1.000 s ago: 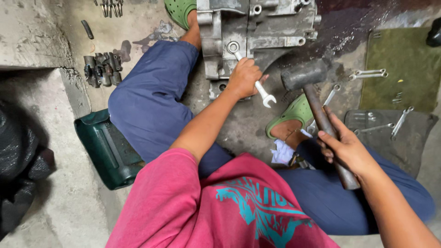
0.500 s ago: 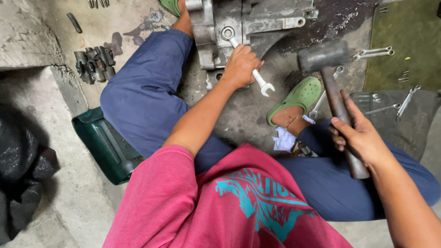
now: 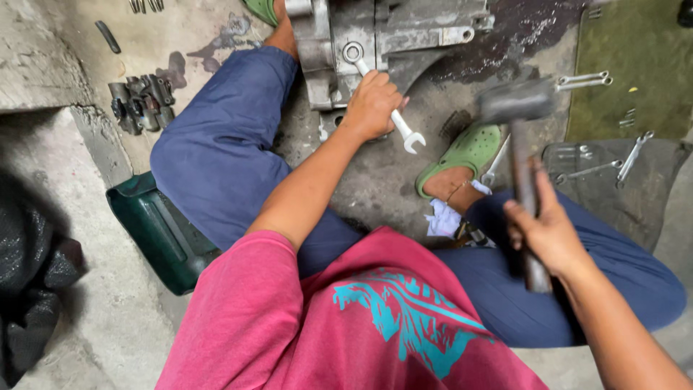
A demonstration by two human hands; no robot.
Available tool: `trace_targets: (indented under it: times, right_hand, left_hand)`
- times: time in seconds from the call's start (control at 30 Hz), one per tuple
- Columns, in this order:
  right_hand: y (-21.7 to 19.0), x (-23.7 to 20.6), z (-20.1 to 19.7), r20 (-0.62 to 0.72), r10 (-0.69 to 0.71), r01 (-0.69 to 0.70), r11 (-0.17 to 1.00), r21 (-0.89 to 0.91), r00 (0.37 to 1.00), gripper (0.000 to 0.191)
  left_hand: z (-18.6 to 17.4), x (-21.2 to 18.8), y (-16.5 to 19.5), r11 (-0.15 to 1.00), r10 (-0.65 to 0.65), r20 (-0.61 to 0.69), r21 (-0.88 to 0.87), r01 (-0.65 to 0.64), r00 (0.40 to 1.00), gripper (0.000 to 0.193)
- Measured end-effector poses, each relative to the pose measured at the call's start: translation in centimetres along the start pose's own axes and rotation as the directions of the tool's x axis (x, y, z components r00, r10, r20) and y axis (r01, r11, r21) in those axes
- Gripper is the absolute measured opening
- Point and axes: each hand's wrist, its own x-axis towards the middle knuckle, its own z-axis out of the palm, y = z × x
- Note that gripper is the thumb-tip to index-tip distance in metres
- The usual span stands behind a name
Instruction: The person uses a wrench and a rubber mallet to loosen and remove bolts from a metal engine part. They repeatedly strike the wrench with the mallet to loosen the bolts, then remove them by hand.
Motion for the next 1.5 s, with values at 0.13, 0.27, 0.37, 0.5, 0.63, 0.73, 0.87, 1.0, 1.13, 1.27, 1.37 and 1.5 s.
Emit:
trace_targets:
  times: [0.13,0.27,0.37,0.5,0.63,0.73,0.87,1.0,1.13,1.27,1.37,1.5]
  right_hand:
    - [-1.3,-1.0,0.6,0.222,0.138,-0.059,0.941,-0.332,0.965,0.088]
    - [-2.6,-1.0,-0.3,0.142,0.086,-0.047,0.965,-0.257,0.986,0.081]
    - [-3.1,-0.5,-0.7,-0.011,-0.034,0.033,0.997,-0.076,0.999,0.085]
    - [-2.6,-0.1,-0.7,-0.094,-0.103,0.118,0.979,0.167,0.990,0.087]
    - [-1.1,-0.1,-0.7,-0.111,-0.068,0.099,0.946,0.309,0.991,0.085]
    - [0.2,0.1,-0.5,-0.129,-0.072,0.113,0.934,0.339,0.989,0.084]
    - [1.1,0.5,-0.3,-0.087,-0.138,0.159,0.927,0.338,0.987,0.085]
    - [1.1,0.7,-0.2,-0.108,-0.158,0.185,0.930,0.317,0.982,0.084]
    - [0.8,1.0,0.1,-0.155,-0.170,0.215,0.910,0.354,0.973,0.084]
    - [0.9,1.4,0.4,-0.134,-0.178,0.218,0.892,0.395,0.975,0.084]
    - [1.2,1.8,0.5,-0.170,-0.131,0.194,0.878,0.437,0.977,0.080]
    - [1.5,2.5,0.4,-0.178,-0.179,0.237,0.889,0.392,0.968,0.081]
  left_hand:
    - [-0.6,-1.5,-0.2,0.998,0.064,0.014,0.016,-0.065,0.998,0.024]
    - [-0.6,-3.0,0.4,1.000,0.011,0.002,-0.017,-0.011,1.000,0.031]
    - [-0.4,-2.8,0.9,0.998,-0.049,0.013,-0.030,0.049,0.999,0.031]
    - [-0.2,-0.2,1.1,0.999,-0.053,-0.030,0.008,0.053,0.998,0.019]
    - [0.8,2.6,1.9,0.995,-0.096,-0.011,-0.032,0.096,0.995,0.026]
    - [1.6,3.7,2.4,0.986,-0.165,-0.058,0.015,0.166,0.985,0.031]
    - [1.8,4.0,2.6,0.980,-0.191,-0.055,0.042,0.194,0.980,0.028]
    - [1.6,4.7,2.0,0.990,-0.136,-0.069,0.020,0.137,0.988,0.027]
    - [1.5,5.2,0.6,0.986,-0.157,-0.084,0.035,0.160,0.984,0.027]
    - [1.4,4.8,-0.3,0.963,-0.246,-0.061,0.101,0.251,0.967,0.026]
    - [1.7,5.1,0.2,0.964,-0.252,-0.037,0.081,0.255,0.967,0.025]
    - [1.9,6.9,1.5,0.981,-0.186,0.013,0.059,0.185,0.982,0.018]
